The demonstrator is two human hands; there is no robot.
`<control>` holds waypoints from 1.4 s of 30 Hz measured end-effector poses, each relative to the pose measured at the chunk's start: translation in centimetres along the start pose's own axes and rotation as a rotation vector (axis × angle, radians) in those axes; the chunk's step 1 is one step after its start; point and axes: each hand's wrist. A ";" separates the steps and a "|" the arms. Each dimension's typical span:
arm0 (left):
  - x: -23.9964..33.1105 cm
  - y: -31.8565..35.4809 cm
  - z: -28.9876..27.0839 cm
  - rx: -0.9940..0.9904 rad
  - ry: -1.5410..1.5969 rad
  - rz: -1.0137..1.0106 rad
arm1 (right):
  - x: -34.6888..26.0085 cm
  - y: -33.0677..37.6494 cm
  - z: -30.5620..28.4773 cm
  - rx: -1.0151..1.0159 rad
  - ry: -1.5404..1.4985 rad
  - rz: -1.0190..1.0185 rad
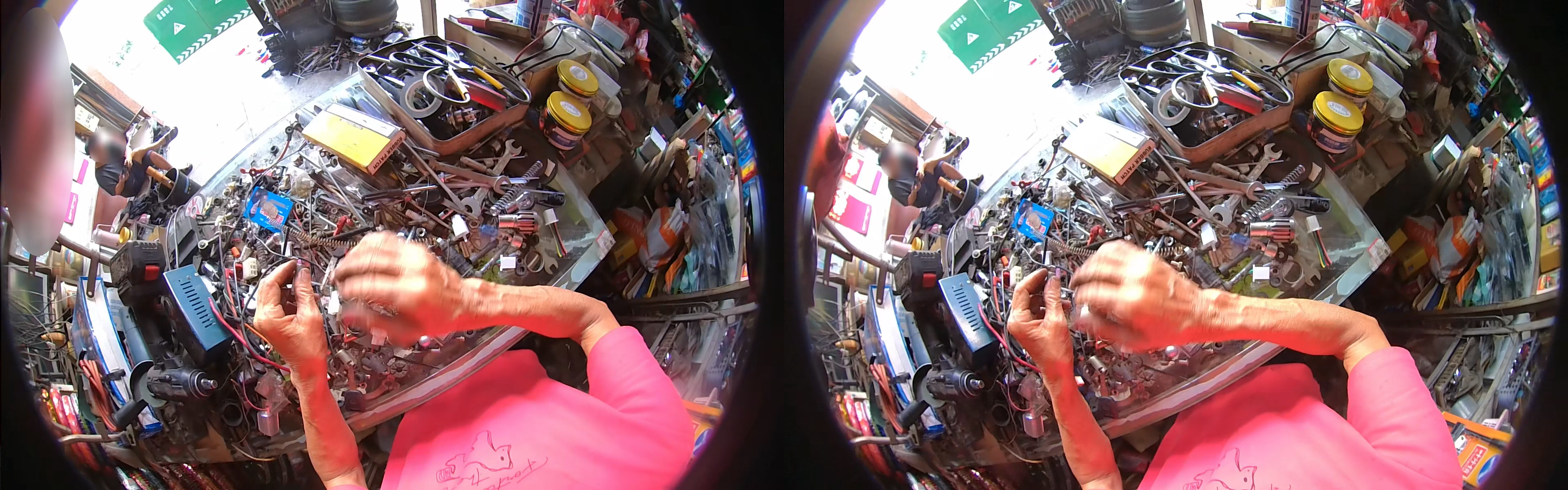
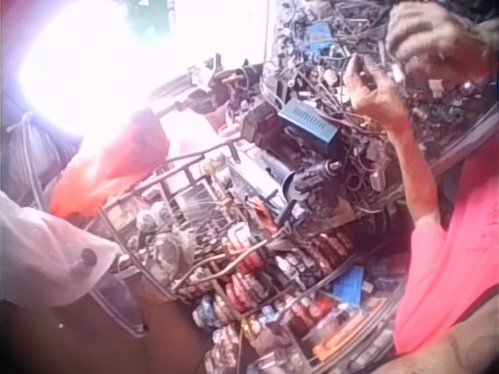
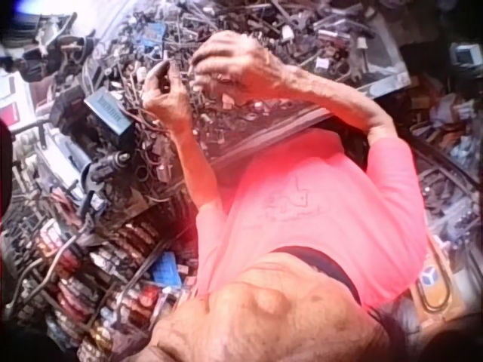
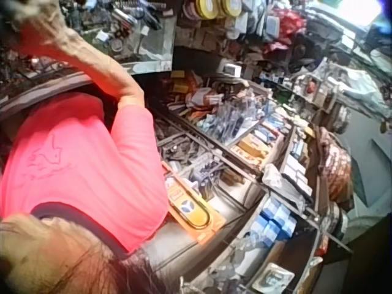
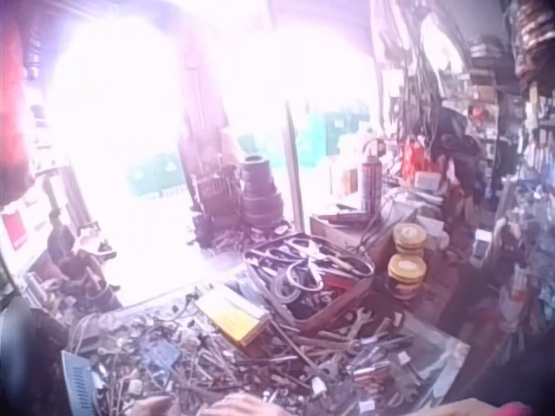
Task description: The person assembles small electrical components on a cluttered workbench. They connect wires to a spring-loaded metal piece, insert a small cylindrical component, and manipulate several connectors and tools. The person handles various wires, springs, and small metal parts throughout the task.
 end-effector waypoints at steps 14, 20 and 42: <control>2.3 0.1 -2.2 -0.247 0.577 -0.339 | 3.9 -0.3 -1.3 -0.172 0.419 0.434; 2.4 -0.4 -3.3 -0.355 0.804 -0.500 | 4.1 0.0 -1.8 0.032 0.224 0.353; 1.6 -0.7 -3.4 -0.385 0.736 -0.423 | 0.0 -1.2 -2.8 0.040 -0.098 0.244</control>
Point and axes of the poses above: each hand's wrist, its own y-axis away from the middle knuckle, its own z-axis out of the palm, x = y × z, and after that the axes turned 13 degrees about -y, right-handed
